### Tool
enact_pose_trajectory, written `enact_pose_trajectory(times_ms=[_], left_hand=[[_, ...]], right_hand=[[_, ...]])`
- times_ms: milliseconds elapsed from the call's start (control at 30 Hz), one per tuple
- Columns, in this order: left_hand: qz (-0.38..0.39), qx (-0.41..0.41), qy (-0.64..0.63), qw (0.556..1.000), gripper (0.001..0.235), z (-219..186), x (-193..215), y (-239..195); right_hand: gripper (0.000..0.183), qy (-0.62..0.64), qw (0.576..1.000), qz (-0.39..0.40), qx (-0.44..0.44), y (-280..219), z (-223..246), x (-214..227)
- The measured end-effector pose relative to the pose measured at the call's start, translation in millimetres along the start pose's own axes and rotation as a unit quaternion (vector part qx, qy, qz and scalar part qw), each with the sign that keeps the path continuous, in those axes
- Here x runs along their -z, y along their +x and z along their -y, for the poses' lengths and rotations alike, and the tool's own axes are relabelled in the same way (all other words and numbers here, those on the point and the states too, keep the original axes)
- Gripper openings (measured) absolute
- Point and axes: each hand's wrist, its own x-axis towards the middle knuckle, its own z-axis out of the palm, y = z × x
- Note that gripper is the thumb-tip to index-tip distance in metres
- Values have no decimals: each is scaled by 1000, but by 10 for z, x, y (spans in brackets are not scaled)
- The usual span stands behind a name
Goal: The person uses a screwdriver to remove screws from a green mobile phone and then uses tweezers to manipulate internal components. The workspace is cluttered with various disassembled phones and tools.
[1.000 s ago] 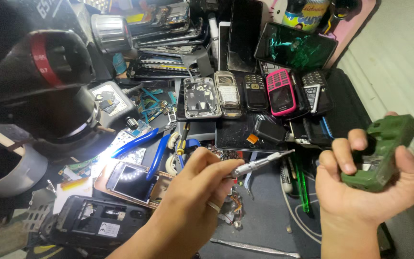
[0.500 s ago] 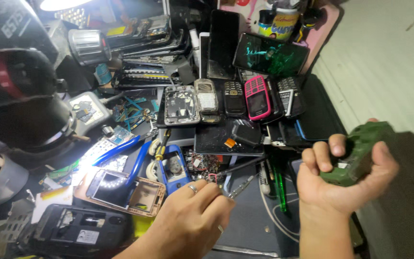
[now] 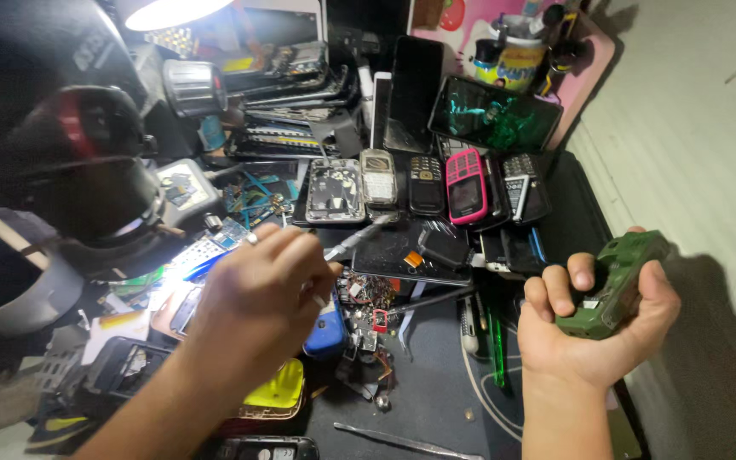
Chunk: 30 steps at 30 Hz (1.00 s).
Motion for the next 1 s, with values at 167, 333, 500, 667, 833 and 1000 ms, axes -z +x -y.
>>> enact_pose_trajectory(times_ms=[167,333,500,667,833,1000], left_hand=[[24,41,79,996,13,167,167,12],[-23,57,116,991,10,220,312,-71],[-31,14,213,976,11,200,298,-315],[-24,58,206,977,20,375,270,-623],[-91,50,132,986,24,371,286,-825],[-132,-4,-30,991,27,81,33,-1107]], right_hand=[[29,-8,999,-20,-31,-11,-33,-43],[27,-25,999,-10,-43,-18,-69,-71],[25,-34,998,1,-56,-4,-89,-36],[22,-35,997,29,-59,27,-121,34],[21,-22,995,59,-80,26,-153,30],[24,-6,993,80,-86,39,-157,119]])
